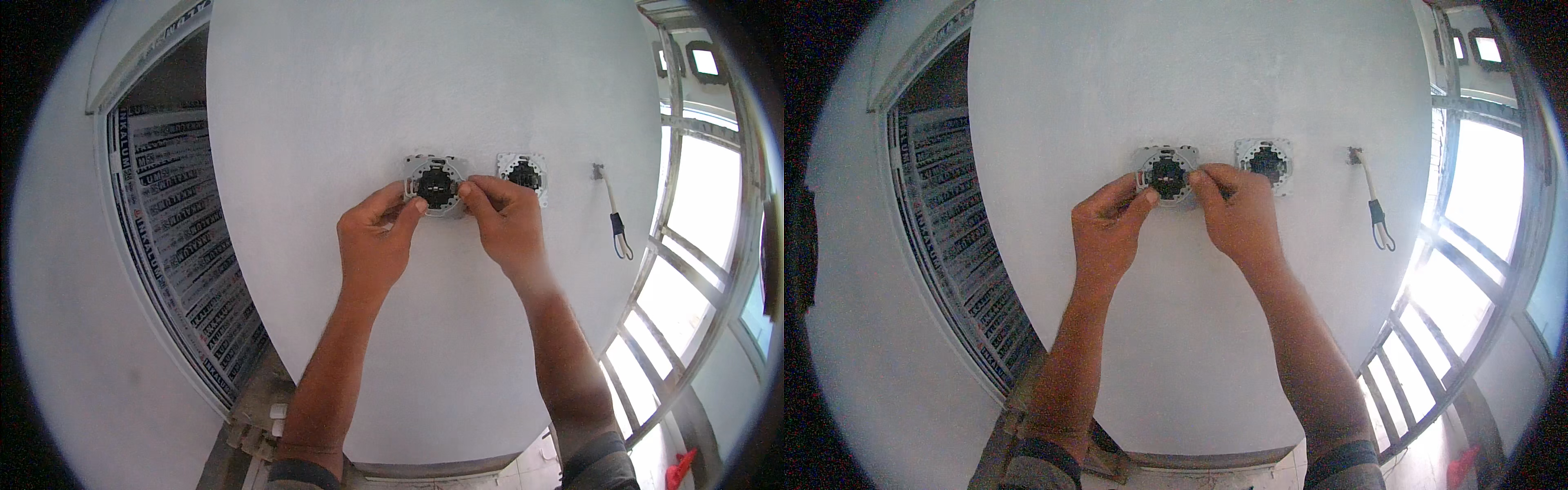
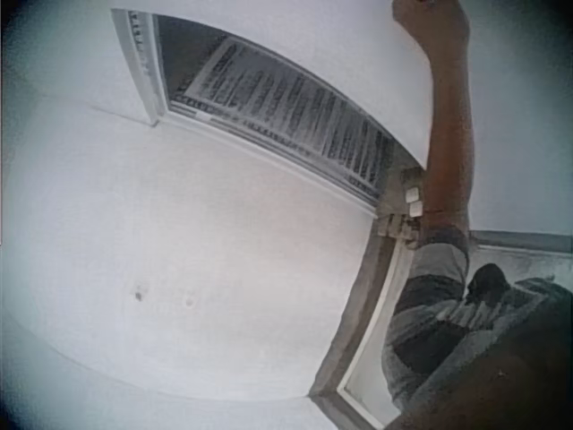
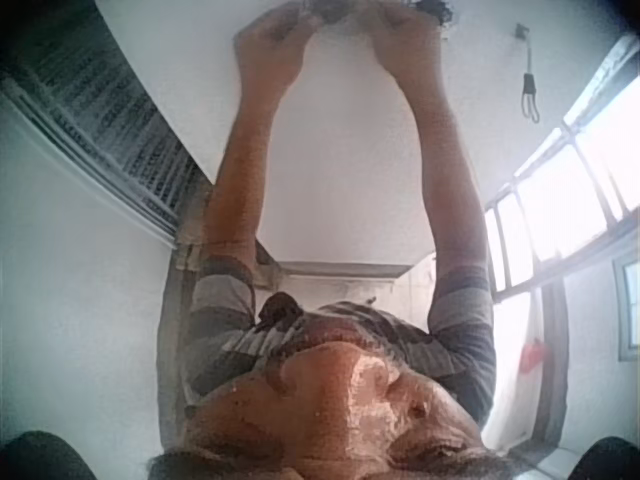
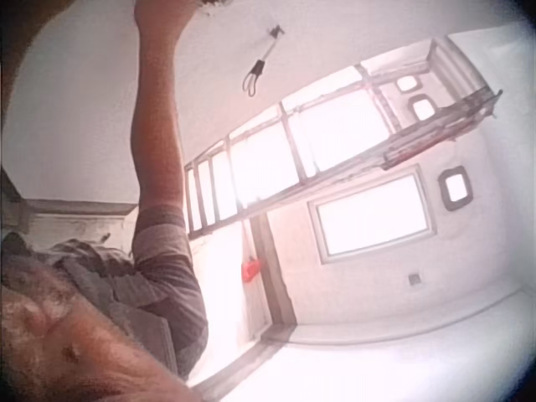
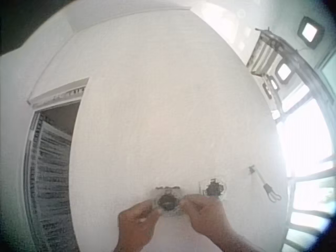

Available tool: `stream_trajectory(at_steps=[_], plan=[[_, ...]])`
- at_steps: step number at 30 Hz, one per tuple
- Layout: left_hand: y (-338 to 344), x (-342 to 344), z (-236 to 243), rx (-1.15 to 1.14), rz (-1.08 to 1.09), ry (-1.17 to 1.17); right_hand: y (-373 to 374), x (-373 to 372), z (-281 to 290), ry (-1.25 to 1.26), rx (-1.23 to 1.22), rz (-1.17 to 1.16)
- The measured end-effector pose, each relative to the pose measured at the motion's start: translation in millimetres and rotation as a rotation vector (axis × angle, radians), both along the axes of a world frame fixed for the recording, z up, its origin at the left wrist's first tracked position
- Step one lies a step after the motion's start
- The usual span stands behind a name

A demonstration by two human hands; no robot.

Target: The person uses pliers and a screwdriver to connect wires to an electrical switch and then secures the switch into a wall box. The person manipulates the wires and tools to complete the installation.

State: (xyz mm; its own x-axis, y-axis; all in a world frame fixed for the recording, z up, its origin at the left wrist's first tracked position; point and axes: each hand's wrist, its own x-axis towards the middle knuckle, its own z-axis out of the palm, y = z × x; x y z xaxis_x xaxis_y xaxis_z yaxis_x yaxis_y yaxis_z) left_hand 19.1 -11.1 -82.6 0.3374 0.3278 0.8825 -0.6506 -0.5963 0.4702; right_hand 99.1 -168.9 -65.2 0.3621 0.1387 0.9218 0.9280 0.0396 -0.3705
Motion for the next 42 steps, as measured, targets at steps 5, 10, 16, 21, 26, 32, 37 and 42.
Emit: stream_trajectory(at_steps=[5,10,16,21,26,32,37,42], plan=[[-1.8,2.9,-3.6,0.001,0.000,-0.025,-0.6,-2.3,-4.4,0.007,-0.024,-0.021],[-2.9,10.3,-8.7,-0.002,0.030,-0.057,-3.7,-7.2,2.4,0.049,-0.127,-0.133],[-3.6,17.1,-8.6,-0.009,0.014,-0.115,-0.2,0.2,1.7,0.113,-0.073,-0.107],[-1.2,12.9,-4.4,-0.001,0.043,-0.069,4.2,-2.4,-0.1,0.138,-0.061,-0.136],[-1.1,15.1,-9.4,0.030,0.086,-0.154,6.6,7.5,-3.3,0.095,-0.062,-0.155],[-15.8,9.2,-16.7,-0.087,0.103,-0.022,-4.9,2.7,1.0,0.232,-0.051,-0.021],[-27.6,12.5,-24.4,-0.293,-0.135,-0.048,0.1,-6.3,4.2,0.327,0.012,0.121],[-27.4,25.5,-30.3,-0.292,-0.171,-0.175,-2.5,-7.6,3.5,0.358,0.038,0.092]])
